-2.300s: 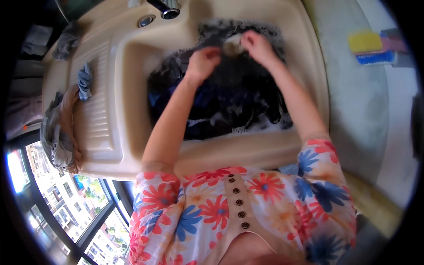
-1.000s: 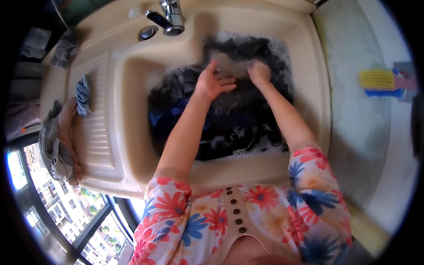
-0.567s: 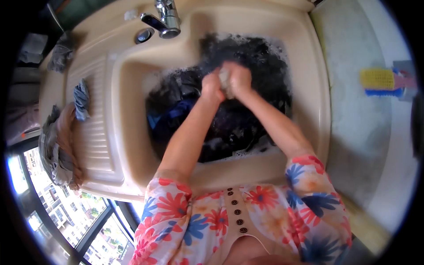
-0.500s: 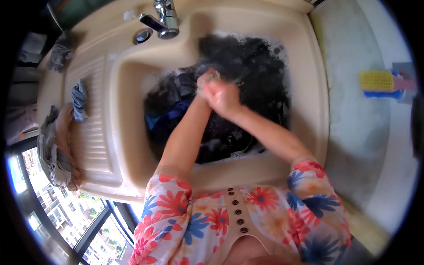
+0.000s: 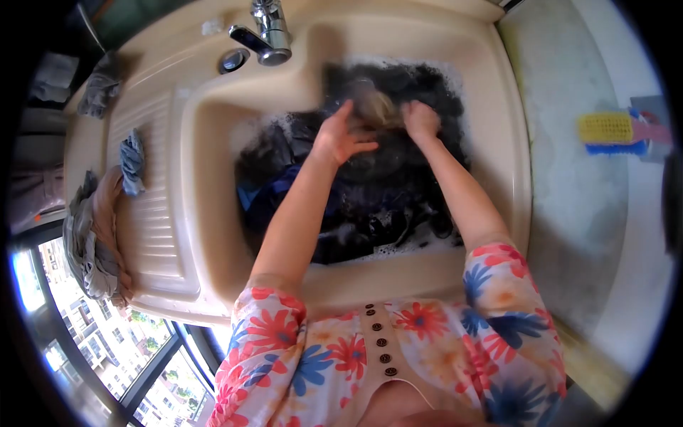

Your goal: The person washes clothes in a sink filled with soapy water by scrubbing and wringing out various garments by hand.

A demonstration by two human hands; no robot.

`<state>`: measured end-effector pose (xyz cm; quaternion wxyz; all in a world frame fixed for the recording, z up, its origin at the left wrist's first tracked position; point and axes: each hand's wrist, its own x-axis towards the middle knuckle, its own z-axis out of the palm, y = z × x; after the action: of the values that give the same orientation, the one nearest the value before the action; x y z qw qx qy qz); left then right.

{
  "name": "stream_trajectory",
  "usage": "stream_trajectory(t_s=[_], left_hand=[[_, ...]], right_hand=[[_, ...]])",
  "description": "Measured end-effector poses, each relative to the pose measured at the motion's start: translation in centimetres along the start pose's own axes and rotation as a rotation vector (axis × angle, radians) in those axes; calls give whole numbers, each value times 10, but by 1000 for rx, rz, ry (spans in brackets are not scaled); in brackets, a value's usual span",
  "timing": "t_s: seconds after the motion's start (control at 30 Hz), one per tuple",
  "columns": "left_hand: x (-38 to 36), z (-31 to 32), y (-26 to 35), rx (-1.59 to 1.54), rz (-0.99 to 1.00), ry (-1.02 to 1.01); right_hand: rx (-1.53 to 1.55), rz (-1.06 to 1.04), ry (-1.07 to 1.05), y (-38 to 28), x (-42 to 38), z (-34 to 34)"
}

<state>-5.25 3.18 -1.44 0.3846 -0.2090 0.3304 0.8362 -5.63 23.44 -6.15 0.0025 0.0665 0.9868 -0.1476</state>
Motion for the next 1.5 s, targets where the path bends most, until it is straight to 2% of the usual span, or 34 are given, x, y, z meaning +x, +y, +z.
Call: stream_trajectory(t_s=[0.03,0.07,0.1,0.17,0.2,0.27,0.3,0.33,0.37,0.43,0.47,0.5,0.57,0.63,0.7,0.77,0.8,0.83,0.9,0.93,0.97,1.03,1.07,1.1,1.13,1.17,1.2,1.27,1.3,1.33,1.37,1.43,1.47,1.5], left_hand=[[-2,3,-2,-44,-41,11],[-10,13,-2,-82,-80,52],[37,-29,-19,-183,-125,-264],[10,-10,-19,-67,-114,-176],[4,-1,-17,147,-47,-55],[30,-9,-47,-357,104,-94],[43,-16,-58,-613,187,-119],[42,-28,-61,-445,53,-121],[52,-27,-57,-225,101,-55],[54,-38,-60,-211,85,-21],[62,-53,-69,-463,304,-382],[56,-54,-72,-412,405,-740],[86,-87,-65,-324,265,-624],[37,-12,-33,-286,29,158],[38,-10,-14,-101,371,74],[8,-8,12,65,324,167],[8,-14,16,4,225,180],[11,-14,13,22,196,163],[7,-7,0,57,132,135],[4,-4,-2,103,100,64],[3,-2,-4,82,57,76],[1,1,-8,34,-34,98],[2,4,-12,-5,-76,108],[33,-19,-28,-167,-92,-115],[22,-15,-29,-140,-129,-163],[10,-12,-28,-110,-165,-209],[10,-14,-29,174,-15,-87],[16,-15,-35,-61,-7,13],[23,-14,-37,-183,5,59],[26,-14,-38,-307,13,106],[10,1,-23,-166,45,165],[25,-10,-2,-177,331,156],[26,-21,7,-140,379,113],[11,-19,16,-49,351,193]], right_hand=[[118,-34,123,-25,-6,-15],[368,-156,91,-55,-23,-25],[618,-273,54,-85,-49,-33],[565,-629,73,-129,-93,-50],[555,-631,132,-130,-88,-46],[541,-620,249,-123,-69,-22],[327,-371,267,-108,-45,2],[351,-62,205,-100,-19,18],[190,-93,186,-96,-7,4],[374,-312,345,-104,-28,-3],[397,-383,347,-125,-51,-32],[429,-412,328,-125,-58,-33],[498,-471,289,-122,-65,-35],[233,-84,239,-63,-6,12],[201,-32,176,-23,10,3],[216,177,292,-5,16,-3],[150,221,314,-4,9,-1],[138,153,267,-5,-5,12],[190,-222,22,5,-30,19],[35,-87,-90,21,-18,31],[-1,-6,2,15,-14,18],[121,162,-38,-33,-15,-18],[344,10,-42,-63,-33,-32],[568,-140,-45,-91,-59,-40],[482,-347,35,-118,-85,-43],[437,-469,94,-125,-89,-44],[389,-587,159,-132,-94,-44],[388,-646,237,-128,-75,-41],[606,-321,226,-108,-49,-10],[343,-80,166,-86,-19,-3],[247,-21,66,-51,1,3],[195,-15,126,-14,11,3],[183,66,179,-9,12,0],[175,156,238,-5,10,-4]])
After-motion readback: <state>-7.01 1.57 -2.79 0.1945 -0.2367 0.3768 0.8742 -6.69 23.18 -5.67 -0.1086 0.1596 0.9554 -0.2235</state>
